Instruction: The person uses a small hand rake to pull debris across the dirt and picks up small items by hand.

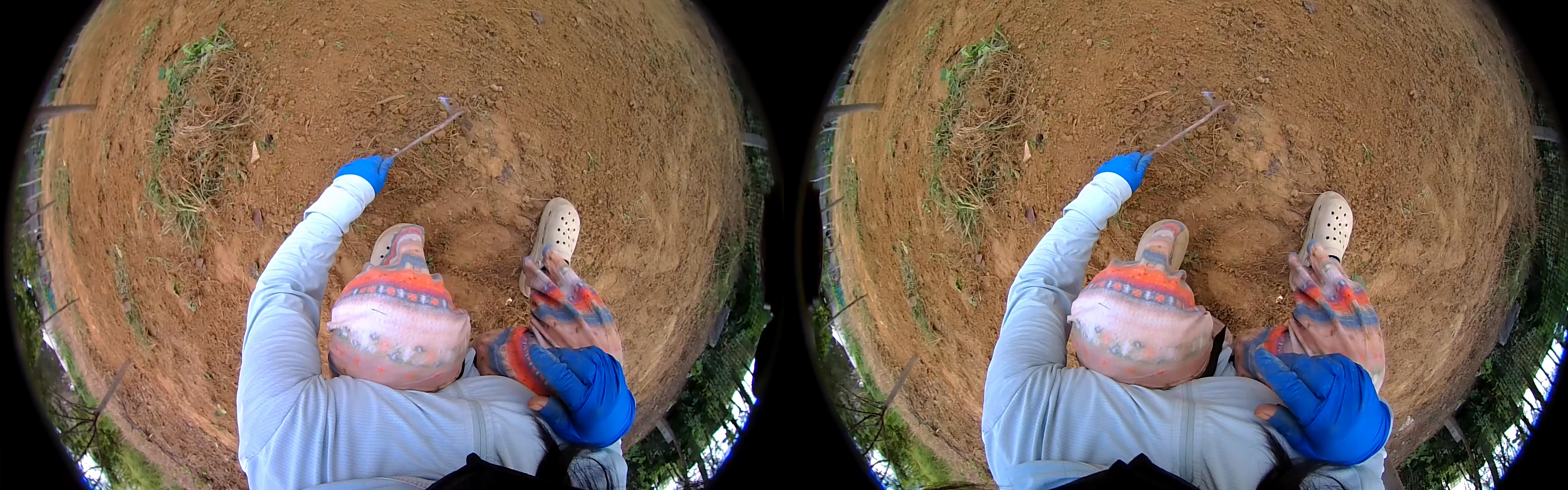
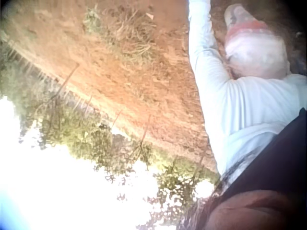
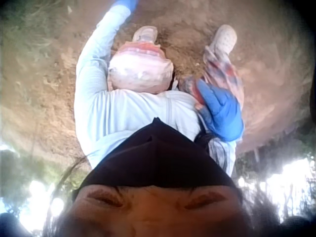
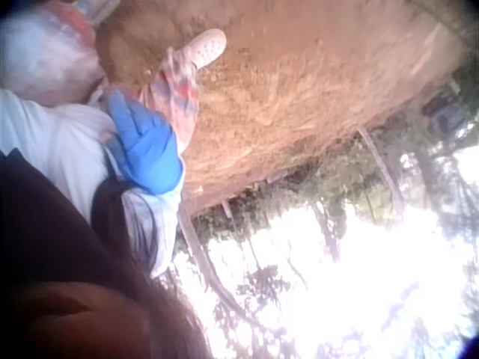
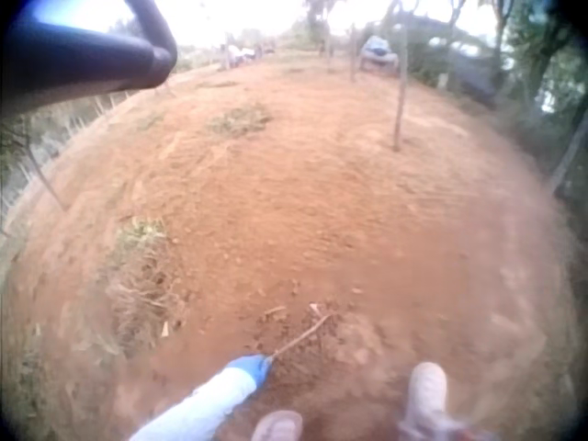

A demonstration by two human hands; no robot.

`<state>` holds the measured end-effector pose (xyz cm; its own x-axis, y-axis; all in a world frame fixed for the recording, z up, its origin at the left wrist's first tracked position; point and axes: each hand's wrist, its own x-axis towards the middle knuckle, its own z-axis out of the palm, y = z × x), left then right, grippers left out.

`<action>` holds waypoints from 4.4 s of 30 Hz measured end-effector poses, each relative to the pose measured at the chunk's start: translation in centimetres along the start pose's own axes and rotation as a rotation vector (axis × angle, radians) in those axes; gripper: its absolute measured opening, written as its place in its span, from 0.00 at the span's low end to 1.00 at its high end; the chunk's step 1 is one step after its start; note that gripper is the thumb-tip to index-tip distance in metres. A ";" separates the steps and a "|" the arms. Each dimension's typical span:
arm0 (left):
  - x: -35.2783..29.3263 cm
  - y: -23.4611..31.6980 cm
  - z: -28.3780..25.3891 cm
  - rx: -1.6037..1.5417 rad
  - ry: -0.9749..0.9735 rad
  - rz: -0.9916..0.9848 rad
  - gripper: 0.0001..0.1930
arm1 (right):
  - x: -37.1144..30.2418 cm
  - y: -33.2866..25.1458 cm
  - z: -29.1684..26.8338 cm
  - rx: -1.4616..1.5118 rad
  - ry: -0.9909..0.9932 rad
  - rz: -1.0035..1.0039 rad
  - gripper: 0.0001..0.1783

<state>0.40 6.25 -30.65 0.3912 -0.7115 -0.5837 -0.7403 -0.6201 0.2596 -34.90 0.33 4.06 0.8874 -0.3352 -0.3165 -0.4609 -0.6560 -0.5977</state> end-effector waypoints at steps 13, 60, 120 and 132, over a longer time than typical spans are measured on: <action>-21.4 -19.5 8.7 -0.034 0.026 -0.440 0.28 | -2.5 -1.5 0.7 -0.073 0.015 0.078 0.28; -31.9 -28.6 21.2 -0.282 0.132 -0.799 0.31 | -4.3 0.9 4.7 -0.072 0.218 0.433 0.23; 2.5 1.1 2.9 -0.165 0.069 -0.067 0.30 | -5.2 0.5 2.7 -0.079 0.094 0.327 0.27; 4.5 10.0 6.4 -0.075 -0.044 0.016 0.29 | -5.2 -0.1 1.9 -0.142 0.065 0.219 0.28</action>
<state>-8.75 -1.01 -35.60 0.3538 -0.7073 -0.6120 -0.7028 -0.6328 0.3251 -39.48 3.42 4.39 0.7673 -0.5193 -0.3762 -0.6405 -0.6497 -0.4094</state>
